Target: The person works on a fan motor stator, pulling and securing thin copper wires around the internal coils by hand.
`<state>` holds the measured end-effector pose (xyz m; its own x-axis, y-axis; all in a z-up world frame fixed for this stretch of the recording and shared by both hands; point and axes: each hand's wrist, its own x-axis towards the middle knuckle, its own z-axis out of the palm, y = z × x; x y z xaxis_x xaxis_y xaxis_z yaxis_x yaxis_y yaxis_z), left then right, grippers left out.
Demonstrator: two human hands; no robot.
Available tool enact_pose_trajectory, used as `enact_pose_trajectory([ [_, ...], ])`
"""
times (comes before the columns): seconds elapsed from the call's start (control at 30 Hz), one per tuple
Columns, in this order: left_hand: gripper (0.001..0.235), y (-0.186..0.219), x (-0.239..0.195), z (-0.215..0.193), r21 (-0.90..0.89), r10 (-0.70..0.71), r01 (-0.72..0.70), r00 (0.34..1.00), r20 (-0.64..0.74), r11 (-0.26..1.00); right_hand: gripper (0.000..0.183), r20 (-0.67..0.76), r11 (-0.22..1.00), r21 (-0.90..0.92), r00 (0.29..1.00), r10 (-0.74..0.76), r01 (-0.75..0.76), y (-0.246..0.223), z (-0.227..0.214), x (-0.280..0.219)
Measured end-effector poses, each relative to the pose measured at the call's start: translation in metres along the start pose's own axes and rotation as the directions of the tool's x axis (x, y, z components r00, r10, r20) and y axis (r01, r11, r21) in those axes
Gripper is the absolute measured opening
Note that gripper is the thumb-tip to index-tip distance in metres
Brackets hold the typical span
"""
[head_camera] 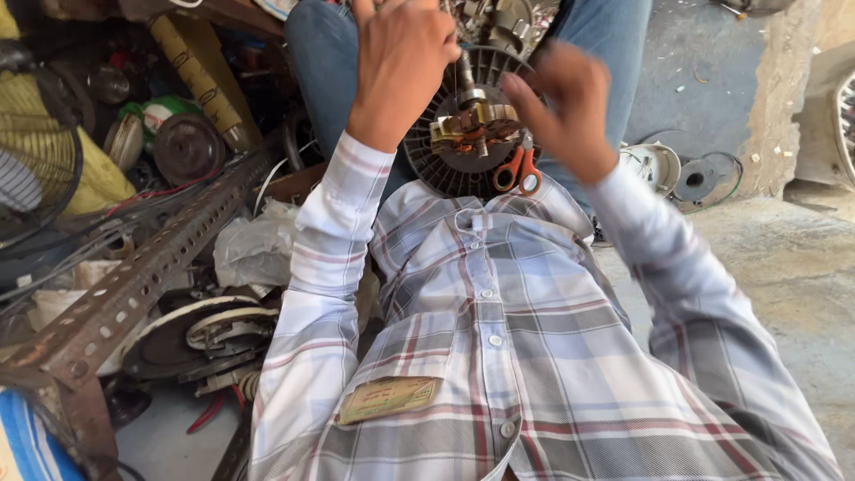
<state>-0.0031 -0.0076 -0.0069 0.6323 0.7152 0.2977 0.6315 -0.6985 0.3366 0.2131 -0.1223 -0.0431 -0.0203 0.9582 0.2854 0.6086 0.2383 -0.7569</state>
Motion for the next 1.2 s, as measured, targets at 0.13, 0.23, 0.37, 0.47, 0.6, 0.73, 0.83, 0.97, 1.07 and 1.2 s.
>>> enact_pose_trajectory([
  [0.13,0.018,0.020,0.014,0.007,0.124,0.055,-0.046,0.996,-0.069,0.991,0.017,0.520,0.814,0.440,0.847,0.112,-0.378,0.018,0.016,0.059],
  [0.23,0.013,0.043,-0.005,-0.014,0.189,0.084,-0.063,0.991,-0.102,0.980,0.006,0.539,0.745,0.603,0.834,-0.118,-0.284,0.026,0.022,0.071],
  [0.37,0.009,0.089,-0.060,-0.026,0.131,-0.005,0.001,0.999,0.032,0.991,0.012,0.475,0.873,0.487,0.849,-0.232,-0.034,0.027,0.004,0.057],
  [0.47,0.014,0.106,-0.095,-0.022,-0.029,-0.054,0.056,0.994,0.090,0.998,0.010,0.388,0.939,0.309,0.881,-0.271,0.152,0.014,-0.007,0.047],
  [0.6,0.022,0.106,-0.119,-0.016,-0.123,-0.109,0.127,0.983,0.146,0.984,0.012,0.219,0.852,-0.335,0.913,-0.344,0.402,-0.017,-0.009,0.005],
  [0.73,0.014,0.086,-0.117,-0.032,-0.137,-0.083,0.098,0.990,0.111,0.986,0.029,0.203,0.898,-0.118,0.896,-0.395,0.423,-0.042,-0.002,-0.036],
  [0.83,0.014,0.055,-0.091,-0.045,-0.057,-0.105,0.110,0.992,0.075,0.992,0.038,0.222,0.931,-0.127,0.925,-0.308,0.341,-0.048,-0.007,-0.046],
  [0.97,0.012,0.023,-0.055,-0.037,-0.070,-0.082,0.085,0.996,0.036,0.994,0.034,0.228,0.937,-0.132,0.930,-0.287,0.322,-0.055,-0.008,-0.044],
  [1.07,0.014,0.000,-0.028,-0.011,0.073,-0.034,0.033,0.999,0.023,0.997,0.025,0.261,0.938,-0.123,0.922,-0.286,0.325,-0.057,-0.009,-0.037],
  [1.2,0.021,-0.023,-0.012,0.006,0.083,-0.010,0.011,1.000,-0.009,0.997,0.028,0.082,0.979,0.010,0.976,-0.204,0.204,-0.042,-0.007,-0.014],
])
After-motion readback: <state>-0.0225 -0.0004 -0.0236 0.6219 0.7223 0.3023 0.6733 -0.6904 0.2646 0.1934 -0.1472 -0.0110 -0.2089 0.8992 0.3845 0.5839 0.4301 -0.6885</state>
